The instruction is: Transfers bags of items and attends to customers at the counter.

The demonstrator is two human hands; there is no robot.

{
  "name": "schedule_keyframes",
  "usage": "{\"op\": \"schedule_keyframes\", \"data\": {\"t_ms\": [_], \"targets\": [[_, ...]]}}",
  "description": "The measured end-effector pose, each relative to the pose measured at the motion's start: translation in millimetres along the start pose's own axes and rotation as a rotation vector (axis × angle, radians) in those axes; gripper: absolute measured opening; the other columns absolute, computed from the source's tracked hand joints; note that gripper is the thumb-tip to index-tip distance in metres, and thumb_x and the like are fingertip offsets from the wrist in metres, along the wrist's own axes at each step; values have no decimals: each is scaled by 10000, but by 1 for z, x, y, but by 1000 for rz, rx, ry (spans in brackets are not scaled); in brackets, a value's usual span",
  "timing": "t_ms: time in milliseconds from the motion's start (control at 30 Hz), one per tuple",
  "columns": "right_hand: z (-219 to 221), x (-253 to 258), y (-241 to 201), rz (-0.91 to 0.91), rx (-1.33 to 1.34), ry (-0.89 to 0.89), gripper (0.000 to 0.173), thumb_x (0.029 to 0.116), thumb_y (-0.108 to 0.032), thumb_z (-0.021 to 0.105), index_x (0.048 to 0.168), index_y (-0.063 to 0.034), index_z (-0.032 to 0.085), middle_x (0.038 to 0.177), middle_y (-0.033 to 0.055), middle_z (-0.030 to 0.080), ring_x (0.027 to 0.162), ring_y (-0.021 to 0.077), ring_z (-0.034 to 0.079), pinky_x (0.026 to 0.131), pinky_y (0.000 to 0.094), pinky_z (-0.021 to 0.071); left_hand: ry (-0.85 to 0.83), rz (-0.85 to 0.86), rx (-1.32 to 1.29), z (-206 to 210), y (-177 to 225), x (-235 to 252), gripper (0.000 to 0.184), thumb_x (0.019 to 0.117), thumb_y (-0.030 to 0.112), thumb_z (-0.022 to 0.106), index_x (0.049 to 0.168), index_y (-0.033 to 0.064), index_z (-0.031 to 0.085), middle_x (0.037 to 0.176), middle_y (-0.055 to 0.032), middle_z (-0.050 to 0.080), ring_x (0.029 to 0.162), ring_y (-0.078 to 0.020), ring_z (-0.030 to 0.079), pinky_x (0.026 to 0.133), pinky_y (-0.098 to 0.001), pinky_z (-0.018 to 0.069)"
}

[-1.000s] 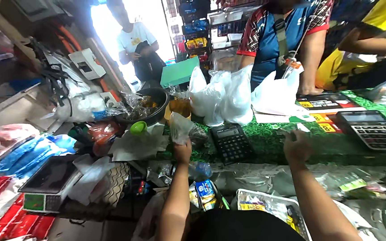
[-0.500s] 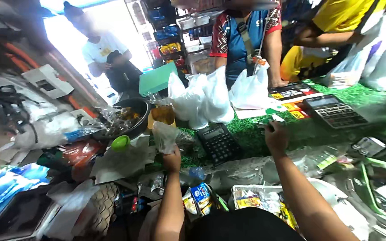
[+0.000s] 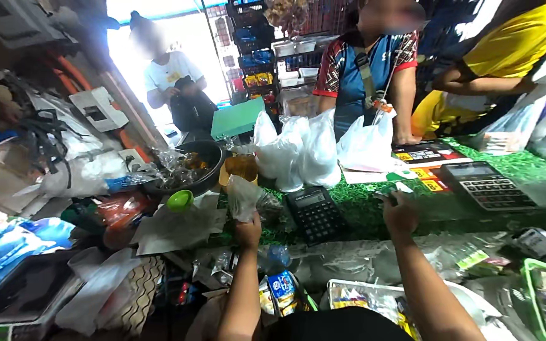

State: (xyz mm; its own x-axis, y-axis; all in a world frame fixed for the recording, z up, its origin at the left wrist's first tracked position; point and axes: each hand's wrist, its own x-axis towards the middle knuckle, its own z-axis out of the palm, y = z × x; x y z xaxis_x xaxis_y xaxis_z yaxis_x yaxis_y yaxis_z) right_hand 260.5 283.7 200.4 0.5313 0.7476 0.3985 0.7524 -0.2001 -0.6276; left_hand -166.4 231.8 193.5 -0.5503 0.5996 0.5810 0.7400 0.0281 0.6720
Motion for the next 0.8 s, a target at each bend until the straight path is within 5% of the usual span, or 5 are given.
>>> {"op": "schedule_keyframes", "data": {"t_ms": [800], "targets": [[4, -2, 1, -38, -35, 38, 351, 1005, -279, 657, 1277, -63, 713, 1397, 160, 647, 1303, 354, 609, 1102, 563, 455, 25, 20, -10, -1, -1, 0, 449, 962, 321, 676, 1163, -80, 689, 1096, -268, 724, 1030, -391, 725, 920, -563, 567]]}}
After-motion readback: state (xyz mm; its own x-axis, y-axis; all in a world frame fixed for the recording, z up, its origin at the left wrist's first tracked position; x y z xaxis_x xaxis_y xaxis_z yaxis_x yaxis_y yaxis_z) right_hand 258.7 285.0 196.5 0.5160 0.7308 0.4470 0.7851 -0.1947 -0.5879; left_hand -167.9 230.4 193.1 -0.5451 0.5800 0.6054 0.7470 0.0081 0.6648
